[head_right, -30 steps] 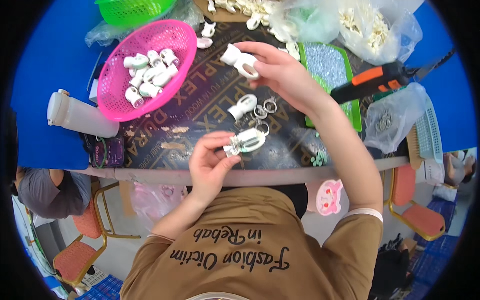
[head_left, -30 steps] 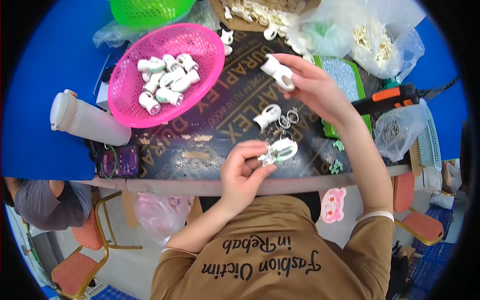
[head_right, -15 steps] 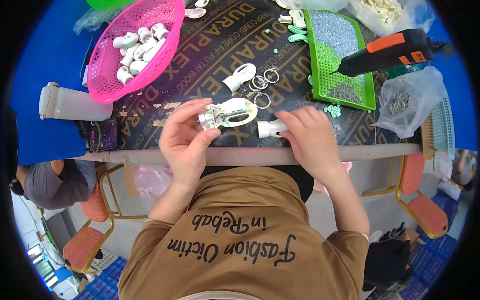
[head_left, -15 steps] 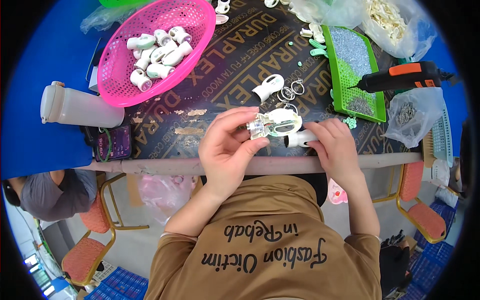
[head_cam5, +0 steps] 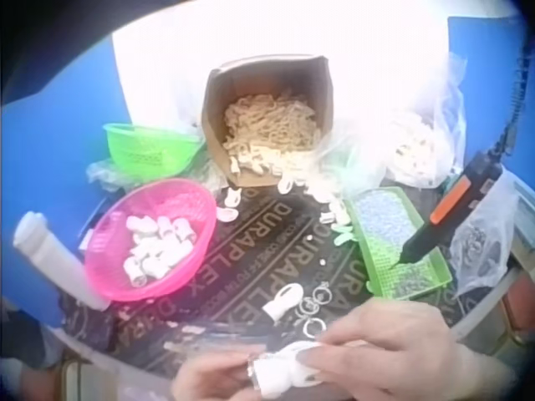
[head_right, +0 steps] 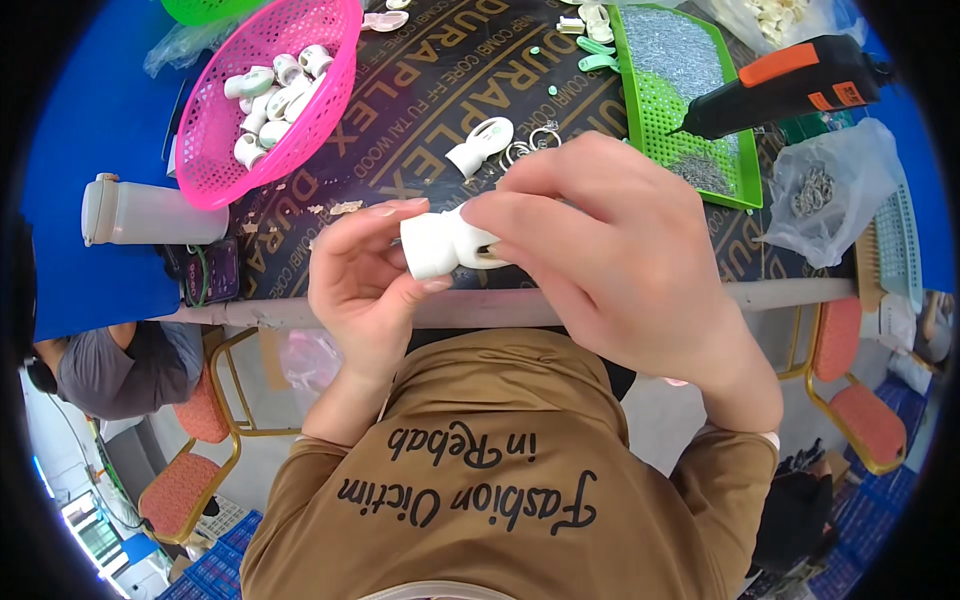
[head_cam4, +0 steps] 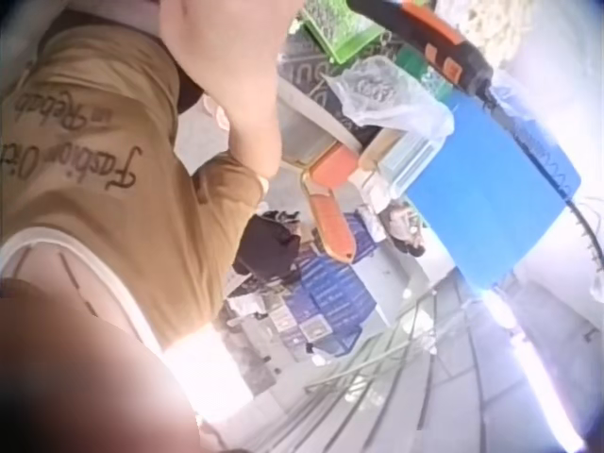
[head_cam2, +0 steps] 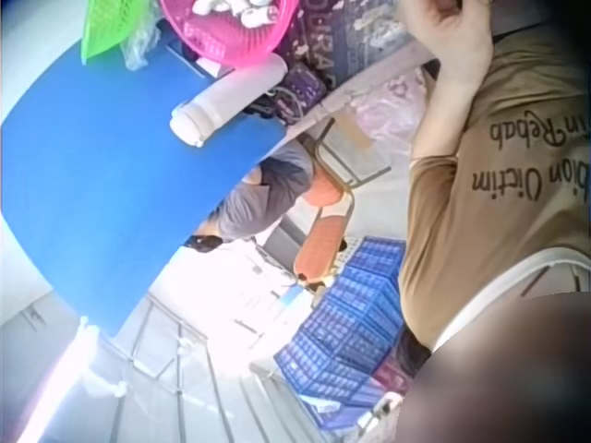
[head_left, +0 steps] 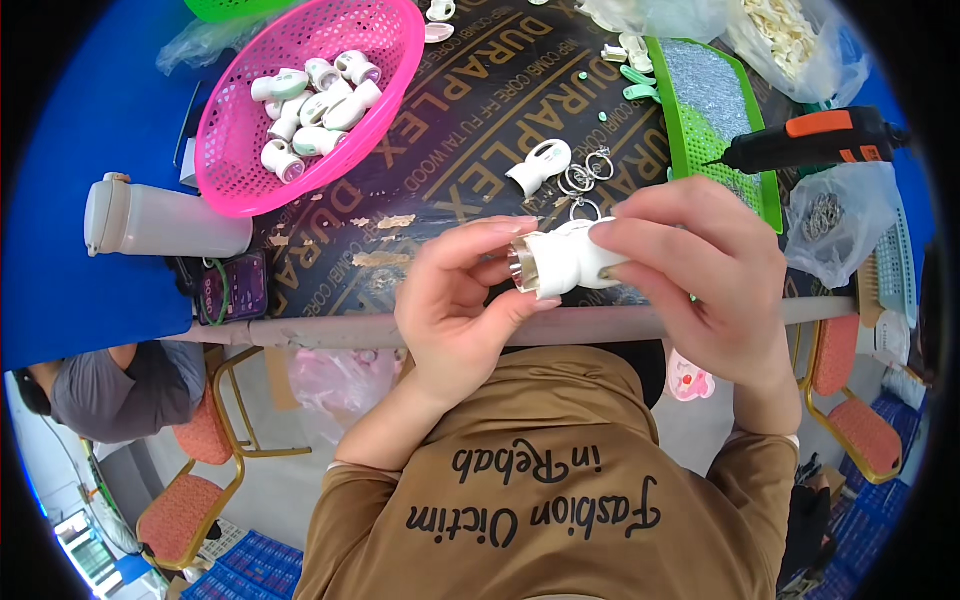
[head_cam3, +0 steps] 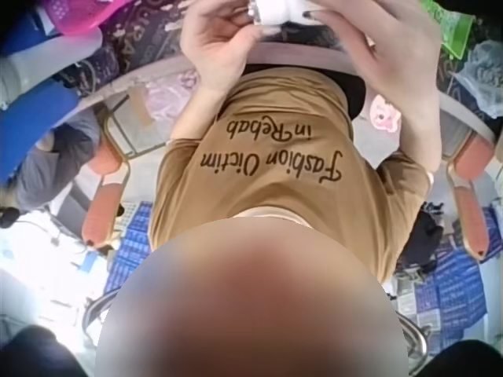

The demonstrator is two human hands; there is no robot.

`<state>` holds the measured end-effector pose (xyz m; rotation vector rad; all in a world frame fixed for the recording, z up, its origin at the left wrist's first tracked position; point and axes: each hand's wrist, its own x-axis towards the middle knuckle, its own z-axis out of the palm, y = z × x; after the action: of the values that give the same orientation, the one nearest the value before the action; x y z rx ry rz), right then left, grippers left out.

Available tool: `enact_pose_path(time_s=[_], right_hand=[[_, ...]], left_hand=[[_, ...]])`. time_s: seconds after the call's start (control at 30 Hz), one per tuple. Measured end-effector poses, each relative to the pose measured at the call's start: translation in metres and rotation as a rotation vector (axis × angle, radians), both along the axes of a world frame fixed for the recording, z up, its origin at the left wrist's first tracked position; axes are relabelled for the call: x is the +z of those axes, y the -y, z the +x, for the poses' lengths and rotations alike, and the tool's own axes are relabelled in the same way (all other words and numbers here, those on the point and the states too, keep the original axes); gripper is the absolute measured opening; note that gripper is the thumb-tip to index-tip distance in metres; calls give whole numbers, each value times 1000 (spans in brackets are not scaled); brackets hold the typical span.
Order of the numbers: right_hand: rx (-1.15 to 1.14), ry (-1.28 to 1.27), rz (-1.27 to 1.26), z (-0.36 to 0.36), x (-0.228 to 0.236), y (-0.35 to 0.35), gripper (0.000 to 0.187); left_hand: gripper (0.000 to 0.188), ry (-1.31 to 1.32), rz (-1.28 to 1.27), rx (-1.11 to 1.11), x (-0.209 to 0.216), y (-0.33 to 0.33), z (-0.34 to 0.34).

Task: Assembling small plastic keychain flashlights, including inserting internal LED circuit boards and securing the shell components.

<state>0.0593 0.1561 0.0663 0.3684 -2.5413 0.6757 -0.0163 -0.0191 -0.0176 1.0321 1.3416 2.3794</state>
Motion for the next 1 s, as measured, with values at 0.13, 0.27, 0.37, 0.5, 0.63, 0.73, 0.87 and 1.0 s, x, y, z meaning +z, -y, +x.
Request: enact_pose_path(time_s=[0.13, 0.27, 0.37, 0.5, 0.63, 0.73, 0.87, 1.0], right_hand=[[17, -15, 18, -4, -1, 1, 26], [13, -10, 22, -4, 1, 2, 27], [17, -6, 21, -4, 2, 2, 28], [36, 2, 11, -6, 3, 2, 29], [32, 10, -8, -5, 0, 1, 28], [42, 103, -40, -4, 1, 2, 32], [76, 113, -262, -1, -10, 8, 39], [70, -40, -269, -1, -31, 12, 40]], left_hand=[[47, -40, -16, 13, 3, 1, 1], [48, -44, -1, 11, 5, 0, 1], [49, -30, -29, 8, 7, 1, 1], [45, -49, -190, 113, 12, 3, 4], [41, -387, -251, 224, 7, 1, -5], [41, -422, -263, 272, 8, 1, -6], [38, -484, -289, 358, 15, 2, -7], [38, -661, -337, 391, 20, 2, -6]])
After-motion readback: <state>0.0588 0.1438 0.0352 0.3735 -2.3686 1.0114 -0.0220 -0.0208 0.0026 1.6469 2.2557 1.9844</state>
